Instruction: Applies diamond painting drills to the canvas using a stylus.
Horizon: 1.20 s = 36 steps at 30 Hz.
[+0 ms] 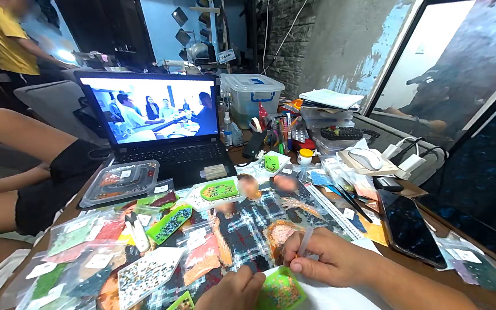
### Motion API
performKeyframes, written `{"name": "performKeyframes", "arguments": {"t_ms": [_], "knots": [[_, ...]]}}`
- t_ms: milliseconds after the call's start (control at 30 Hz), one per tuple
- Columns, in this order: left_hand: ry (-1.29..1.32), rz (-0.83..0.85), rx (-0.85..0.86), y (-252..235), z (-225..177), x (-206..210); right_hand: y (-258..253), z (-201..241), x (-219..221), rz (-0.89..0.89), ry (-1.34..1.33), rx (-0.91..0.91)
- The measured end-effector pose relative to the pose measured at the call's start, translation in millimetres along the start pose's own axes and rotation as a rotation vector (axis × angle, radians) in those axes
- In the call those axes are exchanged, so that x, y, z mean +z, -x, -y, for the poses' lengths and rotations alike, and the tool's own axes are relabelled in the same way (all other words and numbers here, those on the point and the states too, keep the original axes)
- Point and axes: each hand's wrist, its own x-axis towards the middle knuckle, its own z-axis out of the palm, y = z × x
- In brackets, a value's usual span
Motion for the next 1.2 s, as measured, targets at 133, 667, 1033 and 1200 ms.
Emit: {"name": "performKeyframes", "arguments": {"t_ms": [133,667,1033,1200], "knots": [[-0.003,0.000,0.000,-0.2,-0.3,-0.4,0.1,0.3,-0.3,-0.003,-0.001,-0.001],[-0.014,0.015,-0.007,-0.3,-0.4,-1.1,0.1,-0.4,0.1,-0.001,-0.003,-0.007],[-0.015,-0.008,-0.002,0.8,-1.1,-0.5,0.2,0.4,0.0,0.001,-0.001,-0.002],[-0.024,0.003,-0.009,-0.1,-1.0,-0.7,0.5,0.2,0.0,-0.001,0.000,-0.007]]}}
